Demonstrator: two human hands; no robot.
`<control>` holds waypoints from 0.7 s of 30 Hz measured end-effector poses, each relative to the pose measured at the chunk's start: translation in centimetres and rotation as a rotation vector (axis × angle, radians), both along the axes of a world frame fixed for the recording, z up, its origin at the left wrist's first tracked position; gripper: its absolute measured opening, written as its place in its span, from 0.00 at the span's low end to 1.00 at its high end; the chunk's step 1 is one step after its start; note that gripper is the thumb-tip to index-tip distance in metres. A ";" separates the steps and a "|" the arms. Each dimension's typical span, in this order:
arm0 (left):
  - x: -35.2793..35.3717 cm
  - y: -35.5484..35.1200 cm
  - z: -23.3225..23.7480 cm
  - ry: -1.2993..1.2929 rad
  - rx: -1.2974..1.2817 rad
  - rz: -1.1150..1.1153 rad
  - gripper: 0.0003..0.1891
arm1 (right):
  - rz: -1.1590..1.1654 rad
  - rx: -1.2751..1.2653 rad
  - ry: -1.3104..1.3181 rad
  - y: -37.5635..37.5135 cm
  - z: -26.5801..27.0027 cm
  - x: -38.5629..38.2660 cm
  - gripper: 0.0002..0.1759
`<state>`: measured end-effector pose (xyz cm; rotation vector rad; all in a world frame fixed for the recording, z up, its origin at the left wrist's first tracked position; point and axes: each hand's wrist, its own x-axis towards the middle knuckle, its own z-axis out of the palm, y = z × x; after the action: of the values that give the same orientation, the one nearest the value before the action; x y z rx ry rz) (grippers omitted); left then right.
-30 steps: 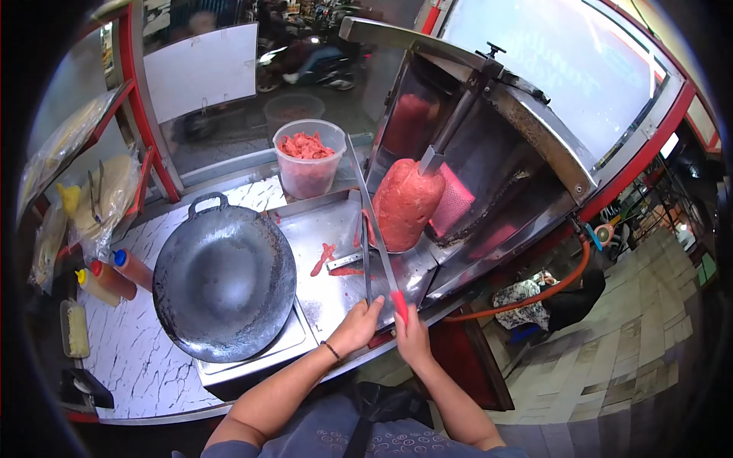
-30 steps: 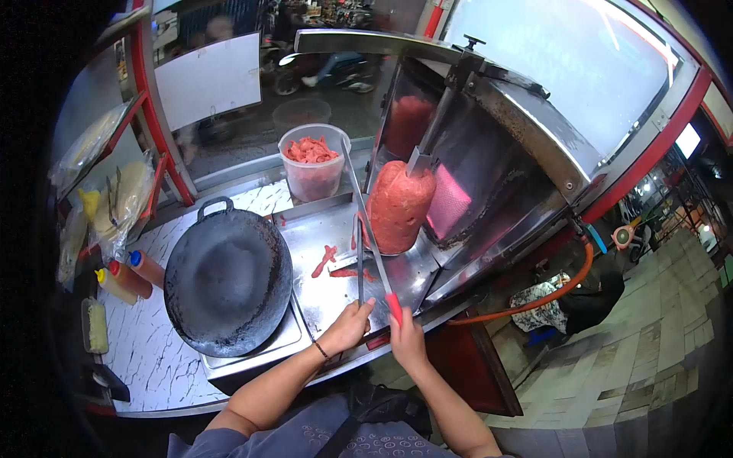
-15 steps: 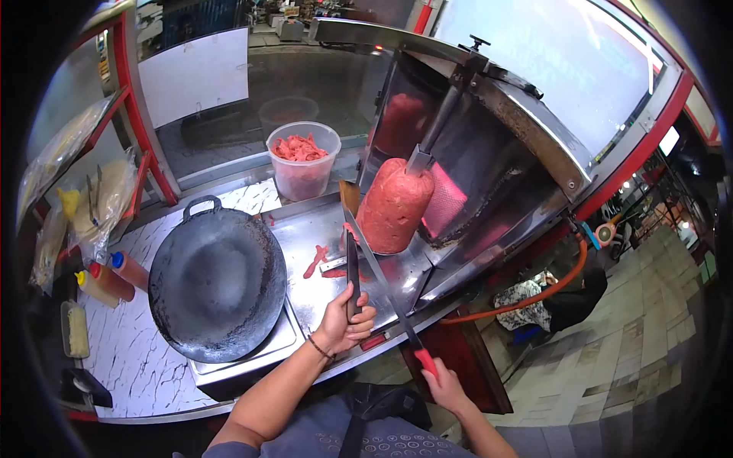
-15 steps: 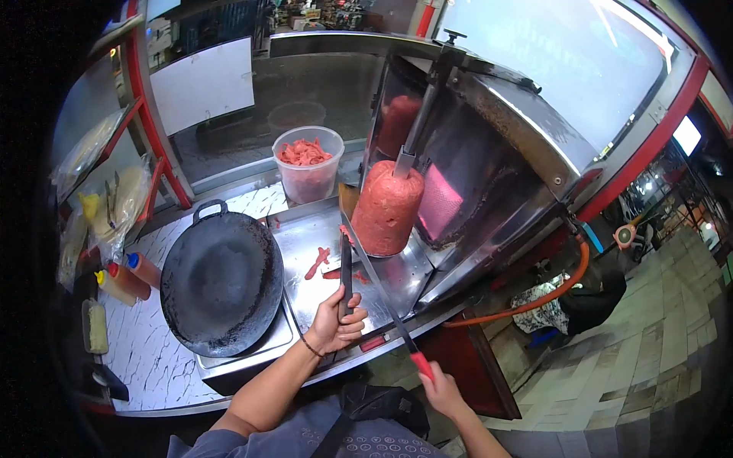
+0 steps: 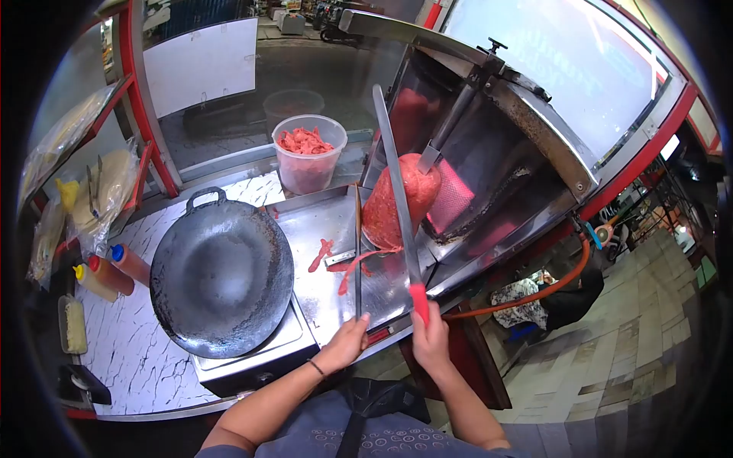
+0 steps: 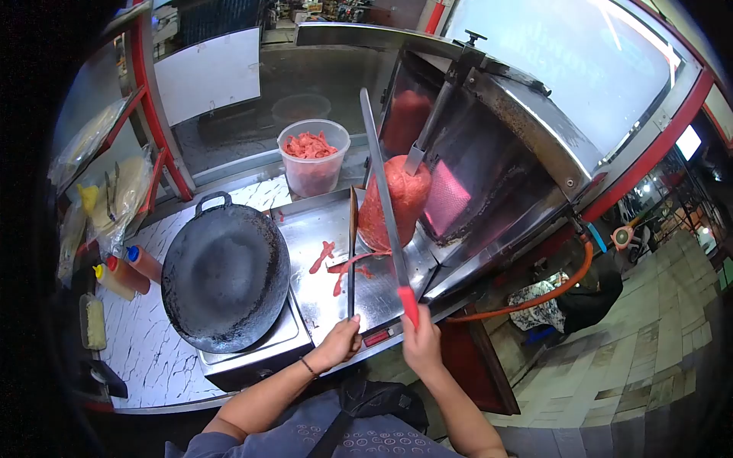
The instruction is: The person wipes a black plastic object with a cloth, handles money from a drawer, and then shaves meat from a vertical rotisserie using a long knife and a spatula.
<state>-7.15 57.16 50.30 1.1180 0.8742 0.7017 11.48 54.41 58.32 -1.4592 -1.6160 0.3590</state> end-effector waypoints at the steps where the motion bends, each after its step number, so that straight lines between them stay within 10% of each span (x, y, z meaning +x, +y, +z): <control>1: 1.0 -0.3 -0.4 0.107 0.178 0.050 0.29 | 0.003 0.104 0.002 2.0 0.4 -1.3 0.10; 6: 1.5 -1.8 3.3 0.203 0.147 -0.006 0.28 | -0.038 0.116 -0.042 9.4 1.4 -3.7 0.11; 21: 1.9 1.0 2.0 0.115 0.202 0.026 0.29 | -0.034 -0.174 -0.001 -0.3 -7.1 -0.6 0.18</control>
<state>-5.25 58.14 52.31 1.3396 0.9311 0.7653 10.88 54.10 51.18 -1.6151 -1.5916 0.4898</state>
